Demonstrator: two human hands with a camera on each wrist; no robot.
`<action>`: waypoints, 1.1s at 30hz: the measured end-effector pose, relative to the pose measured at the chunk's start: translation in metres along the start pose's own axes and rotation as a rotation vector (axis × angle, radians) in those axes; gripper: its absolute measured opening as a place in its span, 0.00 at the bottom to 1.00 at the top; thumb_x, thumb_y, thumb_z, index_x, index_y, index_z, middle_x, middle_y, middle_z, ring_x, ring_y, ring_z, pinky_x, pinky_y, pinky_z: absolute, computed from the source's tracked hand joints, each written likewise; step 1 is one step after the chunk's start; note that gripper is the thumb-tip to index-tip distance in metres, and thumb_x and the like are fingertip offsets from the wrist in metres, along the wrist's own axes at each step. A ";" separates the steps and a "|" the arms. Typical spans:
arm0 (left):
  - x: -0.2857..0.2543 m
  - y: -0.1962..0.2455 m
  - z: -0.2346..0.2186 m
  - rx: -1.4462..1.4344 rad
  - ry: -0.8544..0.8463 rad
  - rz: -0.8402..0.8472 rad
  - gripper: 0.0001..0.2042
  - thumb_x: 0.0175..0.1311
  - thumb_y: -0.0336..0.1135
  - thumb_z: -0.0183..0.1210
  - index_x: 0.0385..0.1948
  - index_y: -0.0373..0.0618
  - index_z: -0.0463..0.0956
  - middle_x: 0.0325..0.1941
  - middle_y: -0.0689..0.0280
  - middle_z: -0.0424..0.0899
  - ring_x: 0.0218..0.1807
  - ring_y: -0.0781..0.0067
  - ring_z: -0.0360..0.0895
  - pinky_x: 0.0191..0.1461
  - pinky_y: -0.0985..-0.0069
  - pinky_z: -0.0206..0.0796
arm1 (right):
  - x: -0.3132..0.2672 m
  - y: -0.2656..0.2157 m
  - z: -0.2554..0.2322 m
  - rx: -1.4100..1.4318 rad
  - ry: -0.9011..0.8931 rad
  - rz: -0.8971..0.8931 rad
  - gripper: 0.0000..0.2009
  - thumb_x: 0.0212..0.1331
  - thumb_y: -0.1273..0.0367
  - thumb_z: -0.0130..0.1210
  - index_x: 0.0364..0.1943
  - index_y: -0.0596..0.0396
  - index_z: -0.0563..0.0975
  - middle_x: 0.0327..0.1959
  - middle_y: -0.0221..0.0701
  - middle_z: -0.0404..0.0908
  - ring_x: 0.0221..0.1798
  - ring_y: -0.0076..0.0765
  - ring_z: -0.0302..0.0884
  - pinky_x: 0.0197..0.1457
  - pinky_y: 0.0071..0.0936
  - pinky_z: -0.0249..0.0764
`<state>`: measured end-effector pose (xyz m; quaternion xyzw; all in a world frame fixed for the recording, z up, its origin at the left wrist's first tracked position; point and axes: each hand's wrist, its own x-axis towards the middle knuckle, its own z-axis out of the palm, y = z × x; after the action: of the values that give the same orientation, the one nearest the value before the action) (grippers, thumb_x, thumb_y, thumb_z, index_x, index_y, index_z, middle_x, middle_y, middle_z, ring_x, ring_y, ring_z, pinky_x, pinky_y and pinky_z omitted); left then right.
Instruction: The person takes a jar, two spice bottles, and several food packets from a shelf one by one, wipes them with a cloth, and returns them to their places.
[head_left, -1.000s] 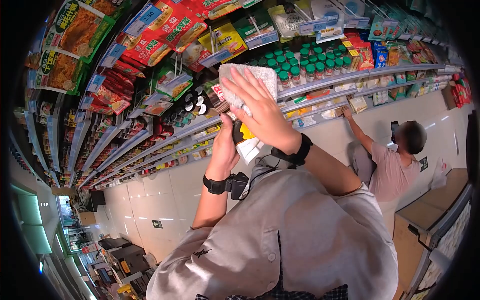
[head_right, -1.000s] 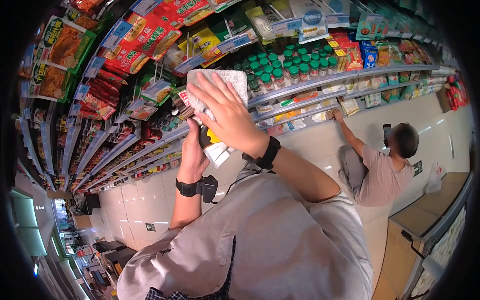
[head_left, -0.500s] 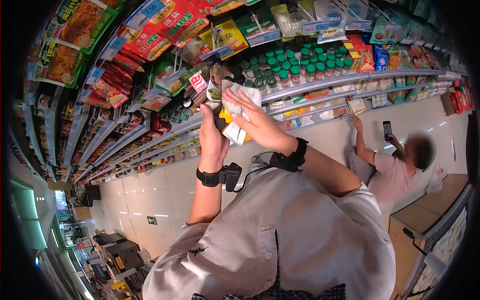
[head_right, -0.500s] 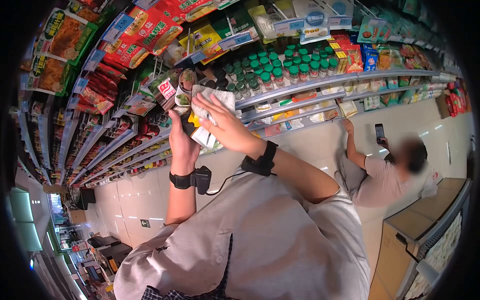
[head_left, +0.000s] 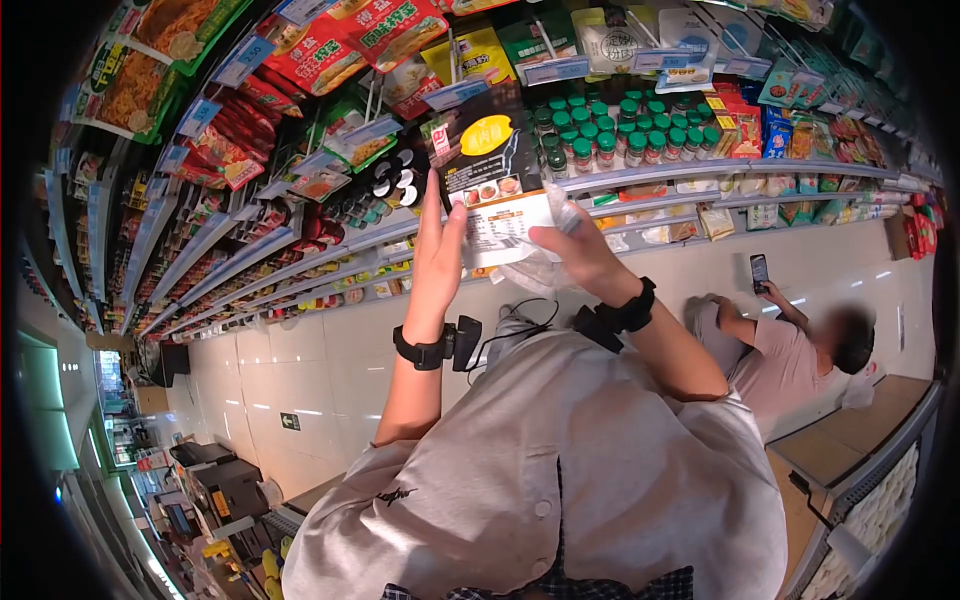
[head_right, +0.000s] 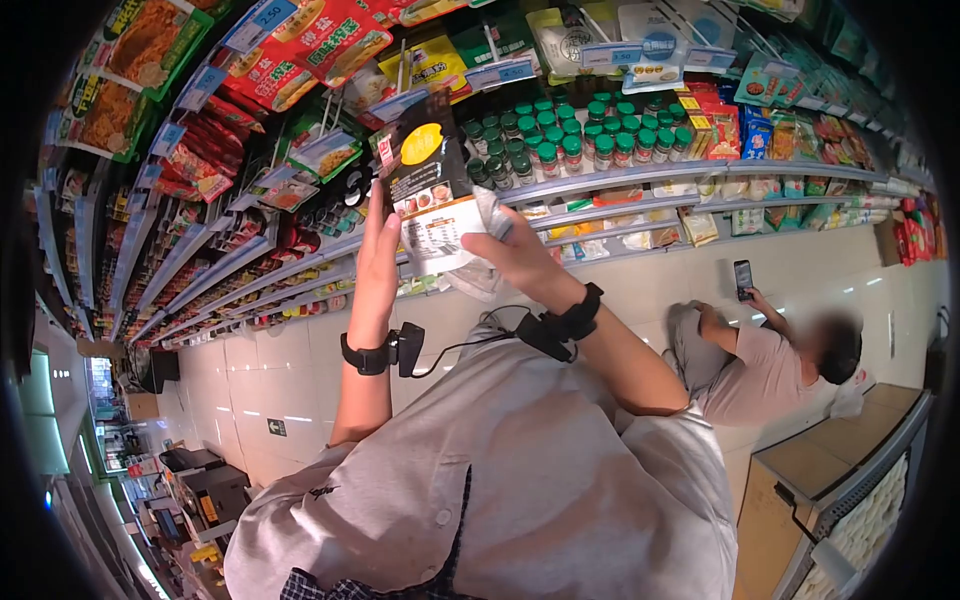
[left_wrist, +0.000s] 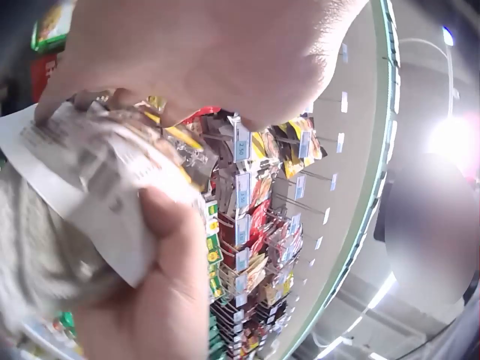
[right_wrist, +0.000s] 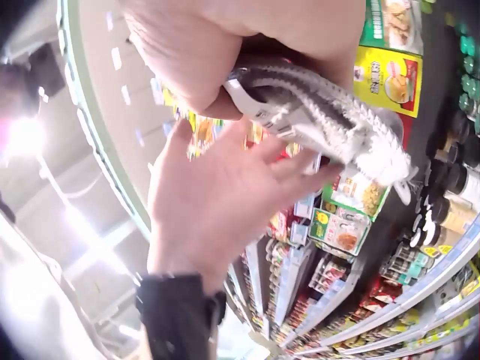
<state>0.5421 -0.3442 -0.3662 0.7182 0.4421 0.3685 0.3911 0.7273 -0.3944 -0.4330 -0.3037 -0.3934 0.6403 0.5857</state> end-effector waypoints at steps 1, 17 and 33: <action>0.006 -0.017 -0.001 -0.296 -0.003 -0.226 0.34 0.72 0.55 0.43 0.74 0.46 0.49 0.77 0.57 0.52 0.76 0.61 0.53 0.75 0.61 0.45 | -0.001 -0.001 -0.006 0.207 0.003 0.049 0.26 0.58 0.73 0.57 0.63 0.60 0.67 0.57 0.34 0.78 0.56 0.31 0.79 0.60 0.27 0.73; -0.012 -0.044 -0.019 -1.362 -0.092 -0.250 0.27 0.75 0.52 0.41 0.65 0.39 0.61 0.65 0.49 0.71 0.65 0.51 0.71 0.69 0.53 0.63 | -0.010 -0.035 -0.032 0.148 0.395 0.018 0.24 0.70 0.56 0.50 0.62 0.58 0.70 0.59 0.33 0.77 0.59 0.33 0.76 0.64 0.30 0.70; -0.023 -0.051 -0.040 -1.513 -0.017 -0.204 0.25 0.76 0.51 0.38 0.64 0.44 0.65 0.66 0.54 0.71 0.66 0.54 0.69 0.71 0.55 0.58 | 0.039 -0.005 0.066 -1.436 -0.068 -0.615 0.34 0.54 0.69 0.56 0.70 0.46 0.63 0.75 0.30 0.57 0.78 0.43 0.49 0.77 0.51 0.44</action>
<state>0.4814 -0.3406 -0.3987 0.2130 0.1303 0.5277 0.8119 0.6687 -0.3655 -0.3931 -0.4661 -0.7954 0.0469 0.3845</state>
